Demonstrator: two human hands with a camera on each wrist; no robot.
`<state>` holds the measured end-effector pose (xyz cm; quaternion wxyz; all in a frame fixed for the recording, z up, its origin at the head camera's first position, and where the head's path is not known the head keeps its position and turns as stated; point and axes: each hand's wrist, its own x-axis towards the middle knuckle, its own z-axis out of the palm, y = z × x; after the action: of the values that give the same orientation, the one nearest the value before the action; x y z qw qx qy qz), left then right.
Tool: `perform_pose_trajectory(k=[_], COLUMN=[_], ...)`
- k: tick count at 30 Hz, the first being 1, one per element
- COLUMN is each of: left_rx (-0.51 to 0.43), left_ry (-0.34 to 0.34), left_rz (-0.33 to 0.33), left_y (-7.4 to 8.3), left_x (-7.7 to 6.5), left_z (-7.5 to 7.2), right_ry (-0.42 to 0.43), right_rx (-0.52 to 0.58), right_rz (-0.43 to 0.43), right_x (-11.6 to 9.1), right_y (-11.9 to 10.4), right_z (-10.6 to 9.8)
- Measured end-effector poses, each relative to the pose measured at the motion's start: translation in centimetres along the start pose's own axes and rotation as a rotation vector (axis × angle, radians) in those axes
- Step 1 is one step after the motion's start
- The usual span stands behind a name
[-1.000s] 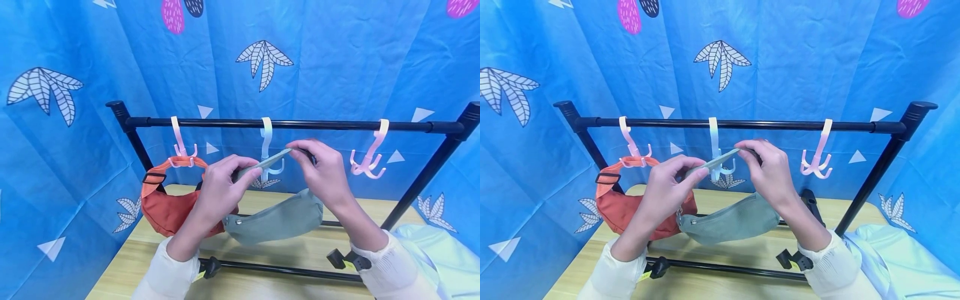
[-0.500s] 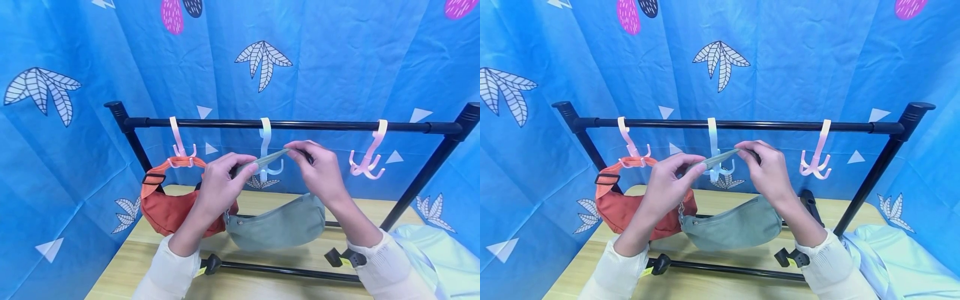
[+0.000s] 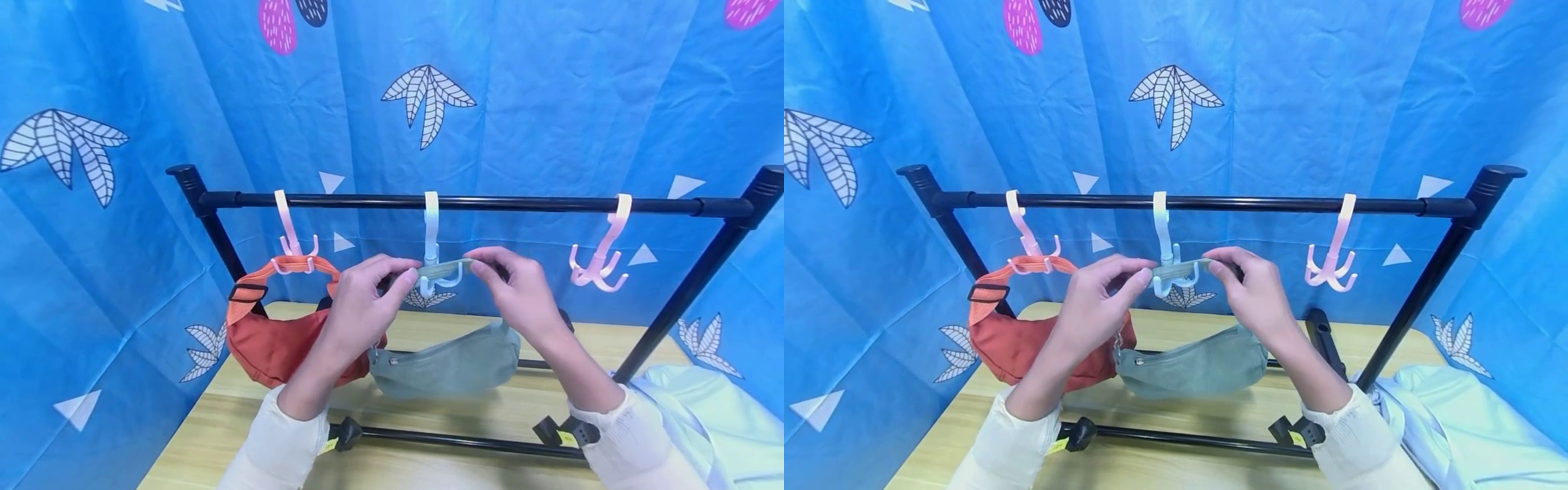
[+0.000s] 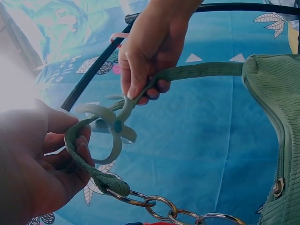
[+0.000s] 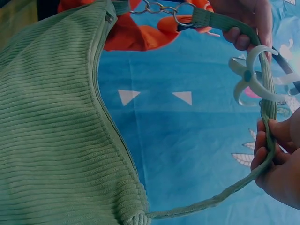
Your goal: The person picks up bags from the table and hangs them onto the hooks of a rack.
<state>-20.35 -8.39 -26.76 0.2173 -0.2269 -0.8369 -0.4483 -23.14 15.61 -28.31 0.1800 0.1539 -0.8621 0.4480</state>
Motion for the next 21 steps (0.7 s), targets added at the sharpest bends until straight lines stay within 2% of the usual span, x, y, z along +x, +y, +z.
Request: perform_pose_trajectory(k=[6, 21], left_rx=[0.0, -0.023], left_ry=[-0.01, -0.018], left_rz=[-0.006, -0.018], left_y=[-0.3, -1.5], left_x=[-0.2, -0.6], left_z=[0.3, 0.6], right_ry=[-0.049, -0.113], right_rx=[0.013, 0.056], right_rz=[0.047, 0.08], right_x=[-0.9, -3.0], right_y=[0.7, 1.8], right_z=[0.3, 1.1])
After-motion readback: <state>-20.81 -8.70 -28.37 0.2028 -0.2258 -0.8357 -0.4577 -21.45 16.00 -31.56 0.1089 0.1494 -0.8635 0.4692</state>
